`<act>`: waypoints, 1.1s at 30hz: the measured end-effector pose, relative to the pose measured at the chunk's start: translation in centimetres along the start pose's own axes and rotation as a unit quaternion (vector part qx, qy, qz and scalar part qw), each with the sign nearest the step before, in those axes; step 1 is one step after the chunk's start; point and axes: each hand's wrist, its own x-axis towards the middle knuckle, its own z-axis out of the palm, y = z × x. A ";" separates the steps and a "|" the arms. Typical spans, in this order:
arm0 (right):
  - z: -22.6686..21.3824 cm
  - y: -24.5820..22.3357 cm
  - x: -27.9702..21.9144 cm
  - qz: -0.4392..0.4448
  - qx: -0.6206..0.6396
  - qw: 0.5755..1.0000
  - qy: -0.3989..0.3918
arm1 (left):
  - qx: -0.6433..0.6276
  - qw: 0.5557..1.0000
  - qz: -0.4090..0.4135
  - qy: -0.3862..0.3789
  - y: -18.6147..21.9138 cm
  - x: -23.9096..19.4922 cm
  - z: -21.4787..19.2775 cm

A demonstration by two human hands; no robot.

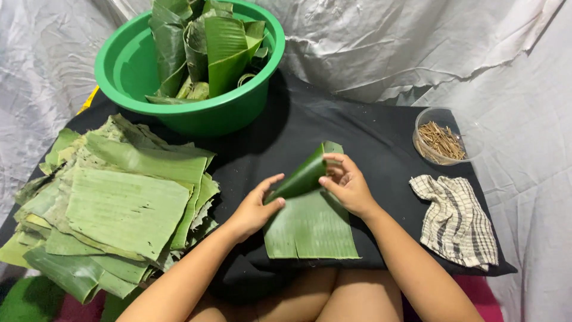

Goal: Cleaning banana leaves with a cloth and rolling them into cones

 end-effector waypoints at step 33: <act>0.6 -3.9 -5.5 0.235 0.103 0.965 0.049 | 0.614 0.698 0.366 0.039 3.7 -3.4 0.5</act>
